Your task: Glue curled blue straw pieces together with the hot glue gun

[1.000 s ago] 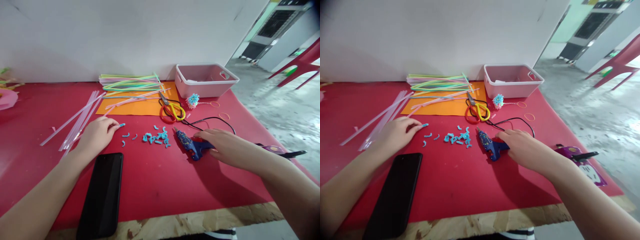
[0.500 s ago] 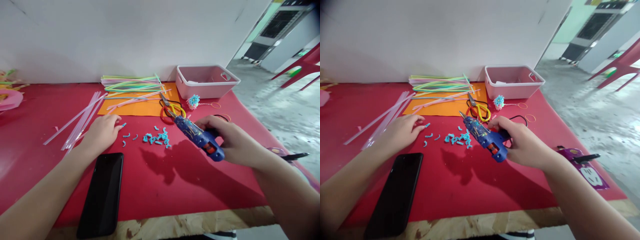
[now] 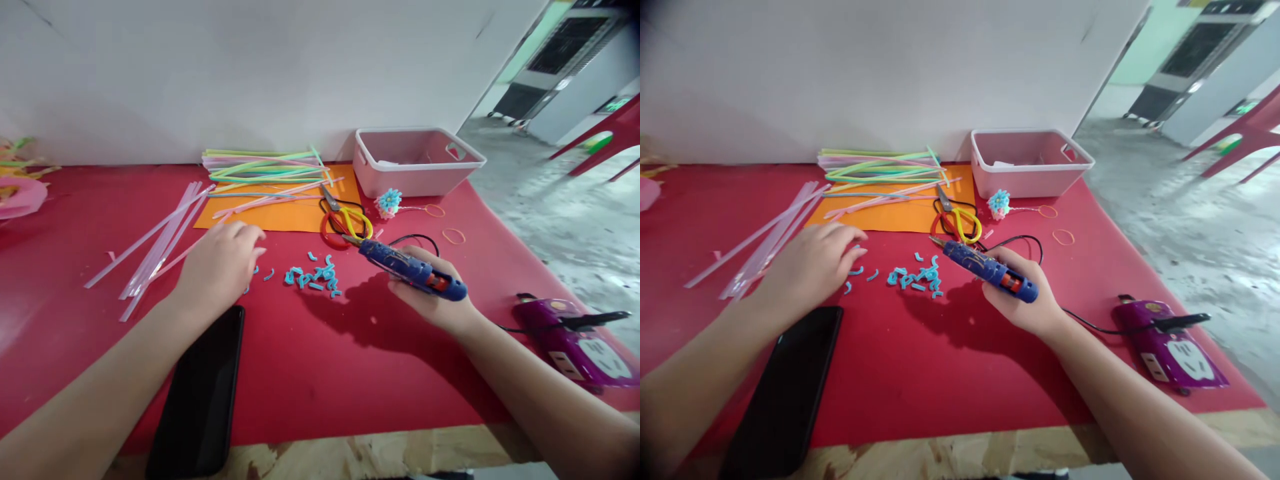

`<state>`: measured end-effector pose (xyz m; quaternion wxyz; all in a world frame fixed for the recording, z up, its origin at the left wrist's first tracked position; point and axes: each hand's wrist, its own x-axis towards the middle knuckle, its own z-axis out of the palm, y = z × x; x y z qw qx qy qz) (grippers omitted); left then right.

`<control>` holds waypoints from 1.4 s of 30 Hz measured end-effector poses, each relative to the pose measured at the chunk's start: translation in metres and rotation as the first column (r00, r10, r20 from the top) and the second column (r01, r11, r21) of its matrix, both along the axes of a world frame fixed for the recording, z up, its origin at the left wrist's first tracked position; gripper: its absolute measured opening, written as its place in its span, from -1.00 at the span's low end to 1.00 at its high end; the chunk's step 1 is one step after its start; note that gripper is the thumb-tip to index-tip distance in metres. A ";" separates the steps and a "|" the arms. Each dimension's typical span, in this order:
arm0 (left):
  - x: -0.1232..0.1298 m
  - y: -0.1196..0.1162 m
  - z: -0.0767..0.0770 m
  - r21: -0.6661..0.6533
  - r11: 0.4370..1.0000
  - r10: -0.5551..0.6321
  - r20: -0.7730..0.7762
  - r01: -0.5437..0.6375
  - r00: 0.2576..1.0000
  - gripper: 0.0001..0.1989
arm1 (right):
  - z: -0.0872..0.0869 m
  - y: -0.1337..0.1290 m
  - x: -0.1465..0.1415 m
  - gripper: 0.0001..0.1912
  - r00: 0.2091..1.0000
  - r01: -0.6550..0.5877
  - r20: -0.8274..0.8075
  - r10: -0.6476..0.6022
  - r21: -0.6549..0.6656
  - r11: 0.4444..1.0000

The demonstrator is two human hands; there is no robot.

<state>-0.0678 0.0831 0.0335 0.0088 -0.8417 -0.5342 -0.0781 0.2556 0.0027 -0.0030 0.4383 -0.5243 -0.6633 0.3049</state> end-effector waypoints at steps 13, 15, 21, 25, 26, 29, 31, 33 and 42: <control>0.064 0.049 -0.011 -0.343 0.858 -0.340 0.175 0.381 0.924 -0.86 | -0.023 0.005 0.005 -0.88 0.942 -0.017 -0.335 -0.026 -0.124 0.992; 0.062 0.048 -0.014 -0.338 0.863 -0.330 0.184 0.375 0.926 -0.85 | -0.026 0.005 0.004 -0.87 0.929 -0.016 -0.369 -0.034 -0.133 0.991; 0.055 0.042 -0.018 -0.310 0.893 -0.245 0.271 0.325 0.931 -0.91 | -0.031 0.006 0.004 -0.84 0.901 -0.030 -0.431 -0.042 -0.158 0.987; 0.056 0.031 -0.009 -0.304 0.894 -0.201 0.384 0.329 0.901 -0.94 | -0.030 0.006 0.004 -0.86 0.891 -0.038 -0.452 -0.042 -0.165 0.986; 0.058 0.023 -0.006 -0.294 0.895 -0.189 0.429 0.334 0.883 -0.94 | -0.028 0.005 0.003 -0.85 0.889 -0.033 -0.456 -0.047 -0.166 0.986; 0.069 -0.012 -0.001 -0.302 0.862 -0.050 0.748 0.407 0.662 -0.94 | -0.021 -0.001 -0.005 -0.79 0.883 0.000 -0.462 -0.083 -0.178 0.984; 0.078 -0.039 -0.002 -0.372 0.784 0.177 0.901 0.497 0.395 -0.84 | -0.014 -0.008 -0.015 -0.82 0.881 0.011 -0.462 -0.100 -0.192 0.981; 0.085 -0.061 -0.008 -0.439 0.697 0.333 0.898 0.566 0.288 -0.84 | -0.006 -0.014 -0.025 -0.80 0.871 0.025 -0.475 -0.124 -0.209 0.978; 0.082 -0.075 -0.040 -0.292 0.858 0.175 0.940 0.422 0.294 -0.89 | 0.006 -0.019 -0.047 -0.73 0.920 -0.025 -0.384 -0.085 -0.273 0.962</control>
